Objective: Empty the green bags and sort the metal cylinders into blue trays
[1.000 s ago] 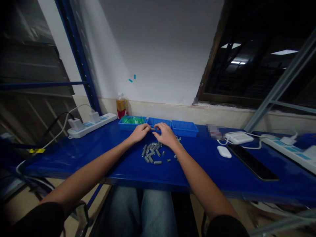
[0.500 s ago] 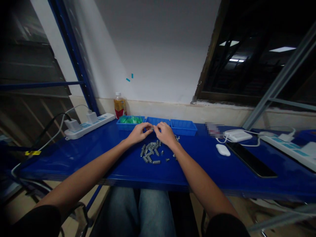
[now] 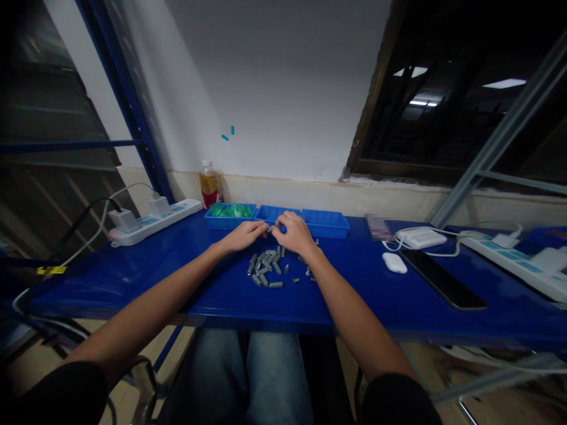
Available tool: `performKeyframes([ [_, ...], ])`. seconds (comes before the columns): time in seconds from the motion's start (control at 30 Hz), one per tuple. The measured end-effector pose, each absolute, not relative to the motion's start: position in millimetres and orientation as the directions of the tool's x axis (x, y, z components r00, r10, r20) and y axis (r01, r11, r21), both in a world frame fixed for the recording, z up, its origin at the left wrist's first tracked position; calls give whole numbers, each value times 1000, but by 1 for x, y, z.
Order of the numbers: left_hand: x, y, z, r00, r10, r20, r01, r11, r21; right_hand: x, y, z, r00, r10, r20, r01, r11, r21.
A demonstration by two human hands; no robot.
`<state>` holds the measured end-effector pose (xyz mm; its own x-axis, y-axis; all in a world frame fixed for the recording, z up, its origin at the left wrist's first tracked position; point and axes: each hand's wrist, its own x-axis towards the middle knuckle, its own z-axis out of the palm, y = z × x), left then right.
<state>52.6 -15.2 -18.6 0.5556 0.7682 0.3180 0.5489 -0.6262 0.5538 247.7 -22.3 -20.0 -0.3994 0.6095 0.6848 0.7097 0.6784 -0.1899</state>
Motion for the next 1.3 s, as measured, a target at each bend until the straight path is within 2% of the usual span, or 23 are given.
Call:
performKeyframes([
  [0.1, 35, -12, -13, 639, 765, 83, 617, -574, 538, 256, -11, -25, -263, 666, 698, 794, 560, -236],
  [0.23, 15, -12, -7, 673, 739, -29, 654, -577, 489, 271, 1, -32, -62, 713, 698, 875, 375, -306],
  [0.33, 13, -13, -9, 662, 749, -27, 678, -583, 448, 276, 4, -36, 1, 745, 667, 903, 286, -321],
  [0.47, 19, -8, -14, 659, 752, 5, 689, -608, 394, 274, 2, -39, 10, 772, 636, 916, 248, -315],
  [0.63, 20, -2, -17, 671, 735, 97, 654, -648, 391, 269, -3, -36, -4, 761, 649, 916, 263, -303],
  [0.8, 14, 2, -19, 682, 726, 85, 661, -663, 351, 259, -12, -27, -104, 736, 669, 891, 368, -267],
  [0.97, 13, 7, -21, 617, 775, 136, 669, -608, 427, 242, -24, -22, -341, 704, 624, 794, 570, -210],
  [1.17, 25, -2, -16, 593, 759, 268, 411, -572, 710, 228, -34, -26, -523, 620, 584, 695, 707, -129],
  [1.3, 33, -7, -15, 568, 769, 293, 312, -530, 789, 230, -34, -23, -538, 591, 600, 670, 732, -120],
])
